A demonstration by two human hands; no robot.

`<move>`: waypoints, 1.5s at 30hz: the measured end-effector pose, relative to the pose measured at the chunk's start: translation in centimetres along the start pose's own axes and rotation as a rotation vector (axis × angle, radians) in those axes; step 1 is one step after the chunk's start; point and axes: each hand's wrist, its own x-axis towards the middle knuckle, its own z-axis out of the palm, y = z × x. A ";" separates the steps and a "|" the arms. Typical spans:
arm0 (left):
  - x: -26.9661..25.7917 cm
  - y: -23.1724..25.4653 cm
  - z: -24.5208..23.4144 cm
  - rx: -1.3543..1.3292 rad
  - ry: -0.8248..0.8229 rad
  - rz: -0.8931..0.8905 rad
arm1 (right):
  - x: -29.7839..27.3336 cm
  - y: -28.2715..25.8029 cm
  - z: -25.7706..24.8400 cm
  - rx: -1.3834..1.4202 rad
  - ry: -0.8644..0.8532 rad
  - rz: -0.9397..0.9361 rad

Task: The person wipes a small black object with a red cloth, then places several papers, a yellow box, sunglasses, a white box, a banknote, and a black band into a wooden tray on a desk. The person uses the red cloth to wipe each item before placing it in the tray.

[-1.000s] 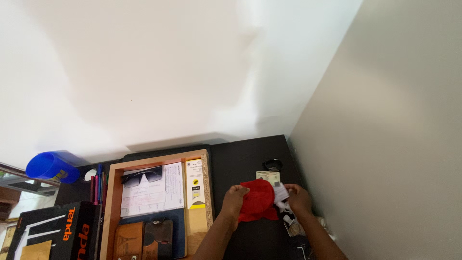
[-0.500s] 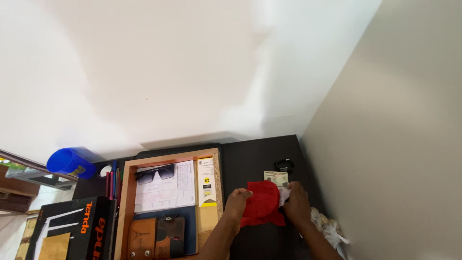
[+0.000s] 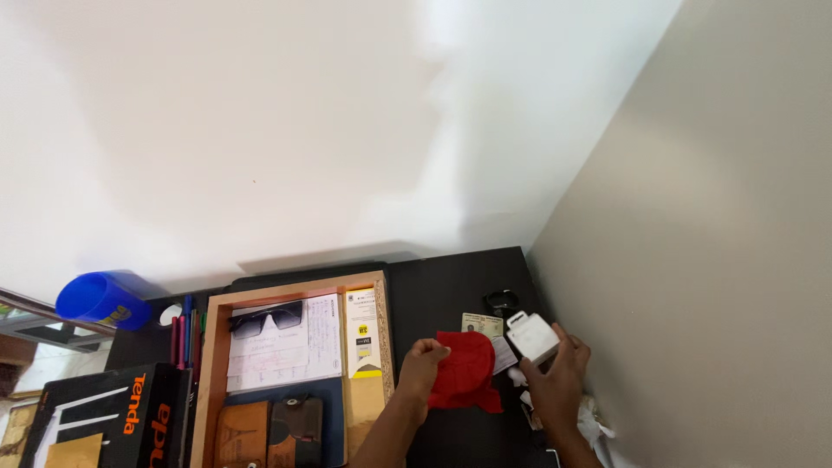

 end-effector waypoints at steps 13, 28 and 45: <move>-6.6 5.5 0.3 -0.226 -0.454 0.239 | -8.5 -9.9 0.6 0.315 -0.109 -0.324; -11.5 7.6 -5.0 0.130 -0.432 0.323 | -7.0 -9.5 3.1 1.007 -0.237 0.471; -7.8 5.7 -8.6 0.278 -0.290 0.254 | -13.1 -24.9 -2.4 0.057 0.087 -0.477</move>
